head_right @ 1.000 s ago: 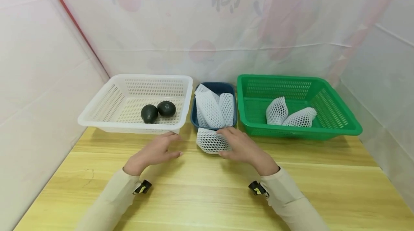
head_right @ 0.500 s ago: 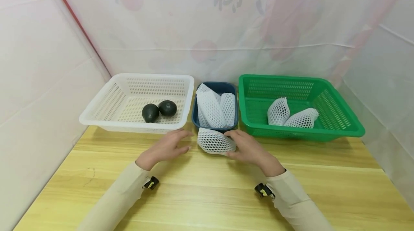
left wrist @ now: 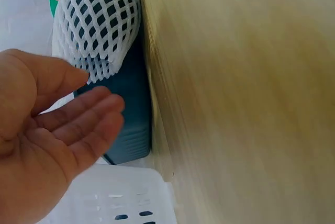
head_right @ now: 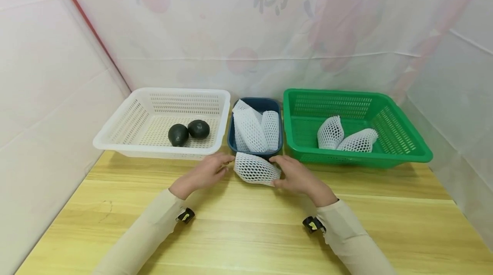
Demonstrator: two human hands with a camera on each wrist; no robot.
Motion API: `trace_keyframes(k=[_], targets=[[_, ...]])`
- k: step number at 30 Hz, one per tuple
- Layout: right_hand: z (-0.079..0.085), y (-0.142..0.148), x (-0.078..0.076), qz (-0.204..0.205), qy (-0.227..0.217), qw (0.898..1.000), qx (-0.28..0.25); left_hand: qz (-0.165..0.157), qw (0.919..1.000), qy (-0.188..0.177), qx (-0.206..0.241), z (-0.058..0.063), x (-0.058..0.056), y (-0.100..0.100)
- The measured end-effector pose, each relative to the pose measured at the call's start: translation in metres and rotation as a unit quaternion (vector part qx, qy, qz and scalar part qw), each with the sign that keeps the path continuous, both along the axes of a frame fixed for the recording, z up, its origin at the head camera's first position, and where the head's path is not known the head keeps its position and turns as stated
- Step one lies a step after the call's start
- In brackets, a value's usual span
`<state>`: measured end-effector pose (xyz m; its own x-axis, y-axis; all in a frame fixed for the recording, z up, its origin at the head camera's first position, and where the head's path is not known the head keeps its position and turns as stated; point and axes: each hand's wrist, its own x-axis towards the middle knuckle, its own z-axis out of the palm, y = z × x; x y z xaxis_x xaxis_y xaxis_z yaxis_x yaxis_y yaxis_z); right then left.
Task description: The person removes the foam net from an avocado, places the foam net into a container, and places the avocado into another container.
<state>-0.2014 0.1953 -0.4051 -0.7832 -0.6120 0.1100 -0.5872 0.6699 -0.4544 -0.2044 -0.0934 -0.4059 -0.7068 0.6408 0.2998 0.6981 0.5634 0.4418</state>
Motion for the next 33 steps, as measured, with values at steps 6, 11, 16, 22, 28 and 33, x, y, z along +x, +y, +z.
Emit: trace_keyframes(k=[6,11,16,22,28,33], targets=[[-0.004,-0.003,-0.003,0.010,-0.011,1.000,-0.001,-0.011,0.9990,0.022,0.038,-0.004,-0.003,0.004],[-0.005,-0.005,-0.003,0.017,-0.002,1.000,-0.007,-0.020,0.9969,0.044,0.061,-0.004,-0.003,0.007],[-0.003,-0.007,-0.003,0.008,-0.003,1.000,-0.013,-0.020,0.9961,0.056,0.065,-0.003,-0.001,0.011],[-0.003,-0.007,-0.002,0.001,0.006,1.000,-0.018,-0.008,0.9988,0.023,0.042,-0.004,-0.001,0.015],[-0.006,-0.007,-0.004,0.000,0.024,0.999,-0.023,-0.003,0.9985,-0.042,0.034,-0.004,-0.001,0.018],[-0.004,-0.008,-0.004,-0.005,0.026,0.999,-0.032,-0.005,0.9965,-0.080,0.025,-0.002,-0.001,0.021]])
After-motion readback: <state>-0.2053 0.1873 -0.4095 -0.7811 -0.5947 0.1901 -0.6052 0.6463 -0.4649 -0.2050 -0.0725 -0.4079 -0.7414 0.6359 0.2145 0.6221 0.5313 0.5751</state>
